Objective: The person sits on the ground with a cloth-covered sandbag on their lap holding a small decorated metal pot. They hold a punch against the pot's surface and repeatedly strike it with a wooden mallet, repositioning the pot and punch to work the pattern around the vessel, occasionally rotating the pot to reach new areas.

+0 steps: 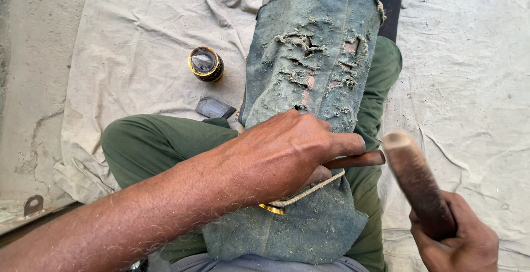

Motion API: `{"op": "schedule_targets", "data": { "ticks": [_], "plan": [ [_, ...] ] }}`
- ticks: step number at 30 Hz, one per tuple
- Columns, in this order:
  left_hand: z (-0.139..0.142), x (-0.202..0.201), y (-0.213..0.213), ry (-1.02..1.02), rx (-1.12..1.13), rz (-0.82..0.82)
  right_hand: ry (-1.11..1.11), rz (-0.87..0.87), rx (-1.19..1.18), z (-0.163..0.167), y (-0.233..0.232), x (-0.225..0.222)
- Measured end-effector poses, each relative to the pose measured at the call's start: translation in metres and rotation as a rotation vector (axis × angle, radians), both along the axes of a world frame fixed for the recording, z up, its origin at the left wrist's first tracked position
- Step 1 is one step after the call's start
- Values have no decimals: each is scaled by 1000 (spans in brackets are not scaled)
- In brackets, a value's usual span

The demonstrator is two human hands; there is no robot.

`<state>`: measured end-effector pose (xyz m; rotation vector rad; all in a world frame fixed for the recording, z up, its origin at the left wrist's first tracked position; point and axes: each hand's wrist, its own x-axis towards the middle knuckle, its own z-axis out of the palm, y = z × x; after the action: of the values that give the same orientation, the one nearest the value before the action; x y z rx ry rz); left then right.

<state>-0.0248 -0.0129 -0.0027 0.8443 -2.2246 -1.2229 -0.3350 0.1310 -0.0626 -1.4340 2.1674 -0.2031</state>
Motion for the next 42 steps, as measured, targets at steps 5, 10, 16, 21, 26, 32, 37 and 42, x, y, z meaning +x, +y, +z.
{"op": "schedule_targets", "data": {
  "ticks": [5, 10, 16, 21, 26, 32, 37, 42],
  "plan": [
    [-2, 3, 0, 68, 16, -22, -144, -57, -153, 0, 1, 4],
    [-1, 2, -1, -18, 8, -24, -347, -114, -247, 0, 0, 6],
    [-1, 5, -5, 56, -11, -64, -369, -147, -267, -3, -1, 0],
    [-3, 5, -7, -24, 23, -84, -556, -183, -340, -5, -3, -5],
    [-5, 5, -8, 77, 1, -83, -348, -167, -235, -7, -2, -6],
    [-6, 6, -6, 2, 18, -74, -359, -155, -242, -12, 1, -4],
    [-7, 7, -7, 97, -51, -58, -280, -112, -268, -8, -2, 2],
    [-6, 9, -8, -33, 80, -97, 7, 16, -154, -5, -5, 0]
  ]
}}
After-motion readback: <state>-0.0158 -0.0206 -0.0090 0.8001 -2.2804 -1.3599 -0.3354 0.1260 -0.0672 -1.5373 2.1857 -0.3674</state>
